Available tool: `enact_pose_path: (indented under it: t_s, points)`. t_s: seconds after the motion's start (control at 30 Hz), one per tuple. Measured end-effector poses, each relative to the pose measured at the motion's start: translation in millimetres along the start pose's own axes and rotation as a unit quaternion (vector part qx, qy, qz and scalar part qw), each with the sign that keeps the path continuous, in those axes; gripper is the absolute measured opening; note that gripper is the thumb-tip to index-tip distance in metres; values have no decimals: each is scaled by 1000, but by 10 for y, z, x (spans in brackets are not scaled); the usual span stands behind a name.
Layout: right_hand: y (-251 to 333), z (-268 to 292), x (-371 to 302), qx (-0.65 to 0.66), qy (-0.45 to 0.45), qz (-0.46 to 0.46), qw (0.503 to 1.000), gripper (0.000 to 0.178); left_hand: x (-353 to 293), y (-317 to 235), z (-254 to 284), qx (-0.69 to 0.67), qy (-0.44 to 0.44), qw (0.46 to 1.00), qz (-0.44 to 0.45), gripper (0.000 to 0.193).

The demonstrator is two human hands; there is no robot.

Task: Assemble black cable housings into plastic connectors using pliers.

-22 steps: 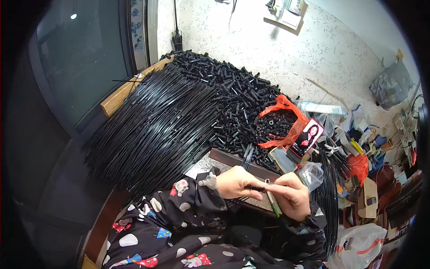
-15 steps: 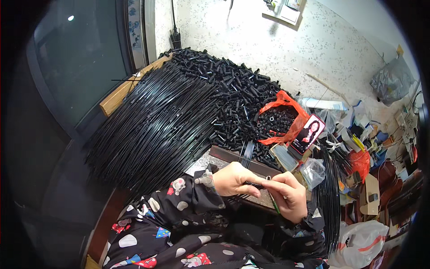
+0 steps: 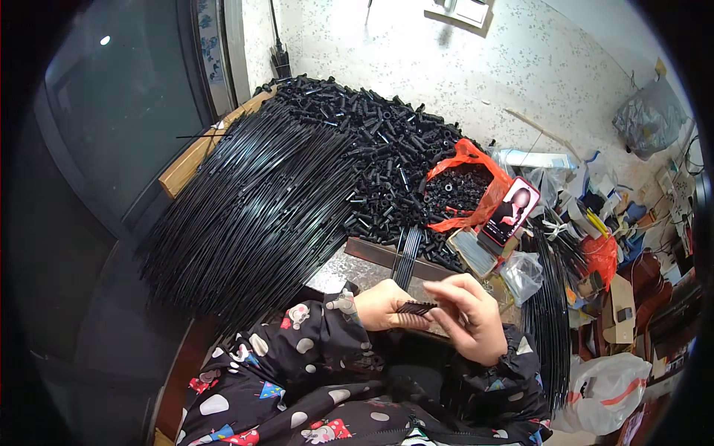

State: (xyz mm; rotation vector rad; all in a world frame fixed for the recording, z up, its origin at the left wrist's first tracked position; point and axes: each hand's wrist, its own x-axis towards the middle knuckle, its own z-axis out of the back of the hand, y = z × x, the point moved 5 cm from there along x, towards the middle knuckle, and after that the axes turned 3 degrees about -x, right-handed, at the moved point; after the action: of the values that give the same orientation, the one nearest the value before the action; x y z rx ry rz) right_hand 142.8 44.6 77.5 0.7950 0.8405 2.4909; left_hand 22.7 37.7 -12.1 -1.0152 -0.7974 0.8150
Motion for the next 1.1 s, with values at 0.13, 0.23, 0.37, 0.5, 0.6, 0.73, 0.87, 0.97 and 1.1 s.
enact_pose_path:
  t_s: [0.13,0.23,0.37,0.5,0.6,0.73,0.87,0.97,1.1]
  points:
    - [88,-41,96,-109,2,142,984,39,29,423,-159,70,6,997,-12,46]
    - [-12,-21,59,-106,-18,132,985,36,-65,785,-223,360,-57,931,38,59]
    - [69,-26,-60,-117,42,129,984,37,-52,927,-232,488,-8,872,41,91]
    - [487,-510,-414,72,231,205,949,31,-60,911,-307,486,22,874,9,99]
    - [138,-489,-117,243,291,162,911,19,-188,923,-311,519,26,855,4,92]
    - [-1486,2,357,-73,-92,-155,981,20,-386,840,-365,481,32,876,17,90]
    - [-2718,245,-65,-410,-143,-175,884,14,-331,807,-424,490,53,870,4,93]
    - [-2834,143,-91,-394,-82,-150,903,9,-336,822,-403,489,69,869,23,94]
    - [-2727,214,-93,-401,-105,-128,901,7,-320,882,-408,493,71,867,14,98]
